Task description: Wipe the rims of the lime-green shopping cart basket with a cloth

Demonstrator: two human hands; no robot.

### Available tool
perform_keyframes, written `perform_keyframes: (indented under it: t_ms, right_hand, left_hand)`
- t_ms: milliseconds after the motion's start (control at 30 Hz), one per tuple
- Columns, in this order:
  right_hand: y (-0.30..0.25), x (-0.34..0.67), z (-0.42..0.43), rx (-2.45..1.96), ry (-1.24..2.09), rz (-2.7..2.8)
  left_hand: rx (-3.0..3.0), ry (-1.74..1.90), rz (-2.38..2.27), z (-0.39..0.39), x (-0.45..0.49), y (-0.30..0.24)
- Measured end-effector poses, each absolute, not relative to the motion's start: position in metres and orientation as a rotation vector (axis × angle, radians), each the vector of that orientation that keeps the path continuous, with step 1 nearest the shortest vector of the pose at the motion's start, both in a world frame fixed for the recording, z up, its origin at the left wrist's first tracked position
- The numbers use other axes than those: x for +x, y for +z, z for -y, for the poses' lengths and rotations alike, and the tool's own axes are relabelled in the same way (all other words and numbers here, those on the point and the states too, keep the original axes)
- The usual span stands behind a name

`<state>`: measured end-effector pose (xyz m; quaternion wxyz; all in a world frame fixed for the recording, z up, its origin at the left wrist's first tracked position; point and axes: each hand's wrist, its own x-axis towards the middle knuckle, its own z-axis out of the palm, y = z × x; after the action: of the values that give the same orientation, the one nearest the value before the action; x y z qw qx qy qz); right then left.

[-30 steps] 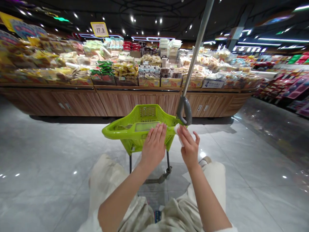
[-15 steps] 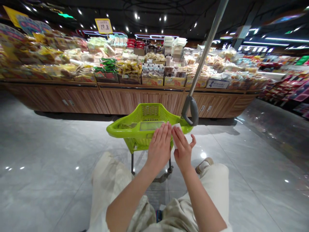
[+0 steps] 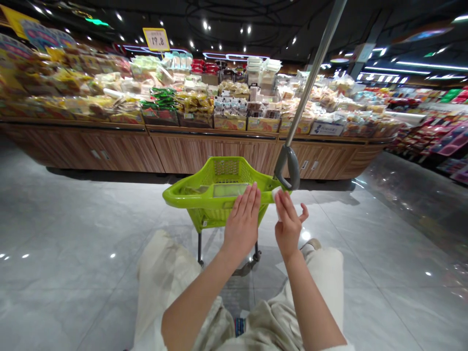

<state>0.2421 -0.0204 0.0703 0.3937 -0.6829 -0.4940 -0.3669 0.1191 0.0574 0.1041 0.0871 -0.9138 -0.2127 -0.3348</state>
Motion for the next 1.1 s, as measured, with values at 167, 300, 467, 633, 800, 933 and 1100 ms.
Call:
perform_keyframes:
  t_ms: [167, 300, 467, 633, 800, 933, 1100]
  right_hand:
    - [0.071, 0.238, 0.015, -1.697, -0.901, 1.207]
    - [0.076, 0.230, 0.009, -1.690, -0.902, 1.321]
    - [0.084, 0.236, 0.012, -1.739, -0.896, 1.290]
    - [0.087, 0.236, 0.015, -1.806, -0.818, 1.393]
    - [0.083, 0.255, 0.024, -1.806, -0.870, 1.403]
    - [0.080, 0.252, 0.022, -1.775, -0.893, 1.301]
    - [0.081, 0.226, 0.013, -1.766, -0.814, 1.453]
  left_hand:
    - [-2.721, -0.991, 0.639, -0.058, 0.120, 0.103]
    - [-2.707, -0.988, 0.651, -0.059, 0.121, 0.101]
    - [-2.705, -0.952, 0.651, -0.058, 0.120, 0.102]
    - [-2.699, -0.953, 0.644, -0.058, 0.120, 0.102]
    - [-2.700, -0.955, 0.645, -0.057, 0.119, 0.103]
    - [-2.712, -0.958, 0.637, -0.057, 0.120, 0.103]
    - [-2.686, -0.975, 0.645, -0.058, 0.120, 0.101]
